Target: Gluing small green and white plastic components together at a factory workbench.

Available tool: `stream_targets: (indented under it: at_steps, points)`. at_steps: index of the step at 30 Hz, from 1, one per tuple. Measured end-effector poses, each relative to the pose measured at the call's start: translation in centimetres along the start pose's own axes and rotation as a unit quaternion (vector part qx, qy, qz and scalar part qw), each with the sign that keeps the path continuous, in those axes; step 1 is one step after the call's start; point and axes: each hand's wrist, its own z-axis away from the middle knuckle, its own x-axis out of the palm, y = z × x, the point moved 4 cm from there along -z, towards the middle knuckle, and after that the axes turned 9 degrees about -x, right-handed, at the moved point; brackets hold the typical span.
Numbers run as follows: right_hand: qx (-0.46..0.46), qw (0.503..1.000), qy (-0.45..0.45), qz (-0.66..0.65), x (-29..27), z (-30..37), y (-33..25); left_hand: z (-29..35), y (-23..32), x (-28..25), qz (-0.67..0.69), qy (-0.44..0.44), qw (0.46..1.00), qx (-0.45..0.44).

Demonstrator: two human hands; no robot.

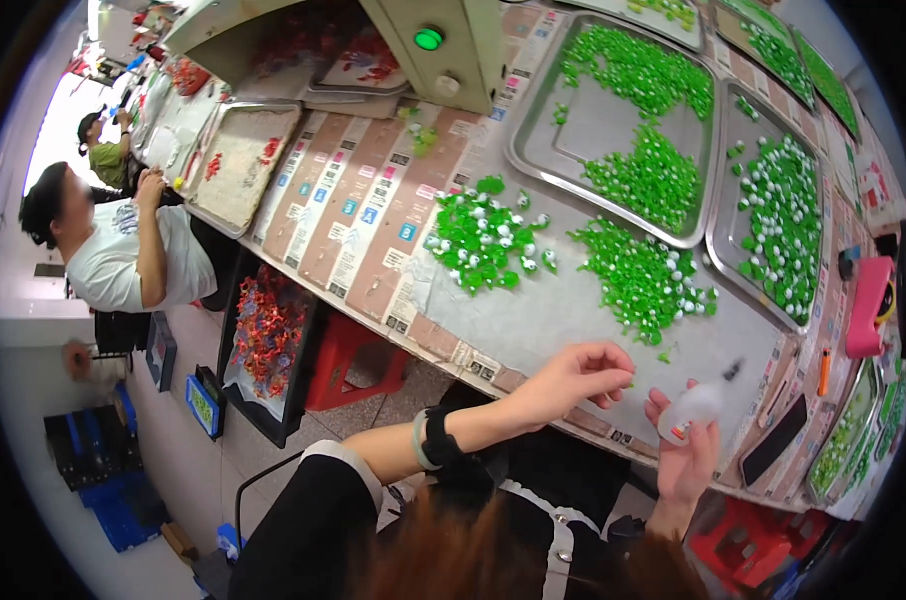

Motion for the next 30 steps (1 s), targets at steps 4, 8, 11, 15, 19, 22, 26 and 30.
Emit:
stream_targets:
  at_steps: [4,8,11,15,19,22,26,30]
  points:
    - [0.080,0.992,-0.074,0.061,0.4,0.3,0.0,1.6,0.1,-0.7,0.151,-0.008,0.988,-0.012]
    - [0.004,0.994,-0.006,0.106,0.8,0.3,-0.6,1.9,-0.4,-1.0,0.255,-0.014,0.964,-0.068]
    - [-0.060,0.994,0.015,0.092,1.4,0.6,-1.4,1.8,-0.5,-0.9,0.271,-0.017,0.959,-0.078]
    - [-0.106,0.991,-0.010,0.082,1.9,0.8,-1.6,1.7,-1.1,-1.0,0.300,-0.041,0.949,-0.088]
    - [-0.172,0.971,-0.020,0.162,1.6,1.3,-2.1,2.0,-1.3,-1.2,0.299,-0.006,0.949,-0.100]
    - [-0.310,0.897,-0.080,0.304,2.0,1.7,-3.3,2.0,-1.3,-1.2,0.293,-0.020,0.950,-0.108]
    - [-0.346,0.875,-0.086,0.327,2.1,1.9,-3.4,2.2,-1.3,-1.3,0.288,-0.018,0.951,-0.114]
    - [-0.327,0.887,-0.080,0.316,1.9,1.8,-3.0,1.9,-1.5,-1.2,0.281,-0.021,0.952,-0.122]
